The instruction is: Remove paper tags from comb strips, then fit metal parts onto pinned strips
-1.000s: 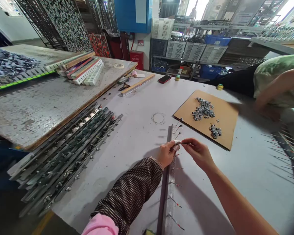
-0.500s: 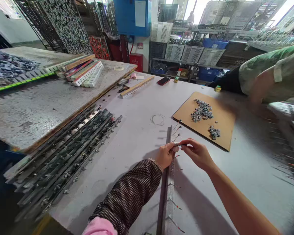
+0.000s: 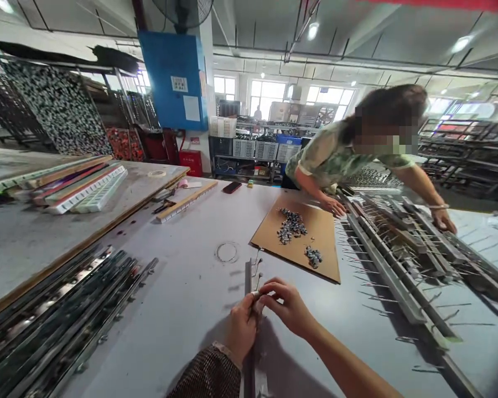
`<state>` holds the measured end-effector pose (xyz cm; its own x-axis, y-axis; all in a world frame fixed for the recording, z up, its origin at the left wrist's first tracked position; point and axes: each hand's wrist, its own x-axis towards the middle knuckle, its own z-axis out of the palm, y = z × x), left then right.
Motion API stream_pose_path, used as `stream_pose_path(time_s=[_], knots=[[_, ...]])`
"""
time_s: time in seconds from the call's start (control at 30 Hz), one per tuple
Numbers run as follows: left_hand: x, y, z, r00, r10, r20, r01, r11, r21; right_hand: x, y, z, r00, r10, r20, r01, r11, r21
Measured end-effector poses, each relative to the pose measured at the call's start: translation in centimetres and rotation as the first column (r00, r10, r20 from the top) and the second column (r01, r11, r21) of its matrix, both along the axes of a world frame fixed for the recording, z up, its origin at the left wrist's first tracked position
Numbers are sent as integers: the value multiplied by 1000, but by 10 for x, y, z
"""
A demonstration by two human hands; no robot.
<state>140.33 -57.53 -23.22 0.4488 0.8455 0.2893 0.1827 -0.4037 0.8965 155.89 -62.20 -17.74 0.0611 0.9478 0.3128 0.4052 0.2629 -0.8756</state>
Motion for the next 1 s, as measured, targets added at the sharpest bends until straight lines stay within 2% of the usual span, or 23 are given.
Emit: stream_pose_path(time_s=[0.1,0.23,0.37,0.47,0.5,0.53,0.57,0.6,0.67,0.73,0.77,0.8,0.87,0.93,1.0], knots=[[0,-2,-1,999,43,-26,-43,999,32,-7,-5,-8,999,-38,13,37,996,85],[3,1,-5,997,75,5,-75,992,98,-12,-1,-15,996,-57,64,48,990,135],[3,2,1,997,80,8,-80,989,128,-15,-2,-15,990,-100,99,84,985,154],[4,5,6,997,67,-30,-64,993,96,1,-5,-12,997,-55,59,49,994,101],[5,7,6,997,73,-33,-70,995,75,14,-5,-12,997,-56,43,53,996,73],[7,10,5,996,84,-25,-83,995,50,31,-3,-14,993,-108,54,106,994,38],[8,12,2,996,94,-9,-94,995,23,52,0,-16,970,-217,112,216,976,23],[10,15,0,995,98,13,-98,995,-6,74,4,-19,910,-353,217,353,935,40],[12,17,-4,994,87,69,-82,994,-66,119,15,-26,686,-565,458,601,795,80],[13,16,-5,989,73,132,-57,991,-123,155,28,-31,491,-577,653,735,677,45],[13,14,-5,983,79,164,-54,988,-148,168,35,-33,440,-542,716,763,646,20],[11,12,-4,977,97,192,-64,984,-169,176,41,-36,415,-499,761,772,636,-4],[6,7,-1,960,158,229,-113,974,-199,181,52,-41,410,-441,798,756,654,-27],[-1,-1,1,946,216,243,-164,962,-217,180,60,-46,427,-428,797,727,686,-20],[-9,-11,2,943,219,251,-162,959,-232,179,66,-48,449,-437,780,706,708,-9]])
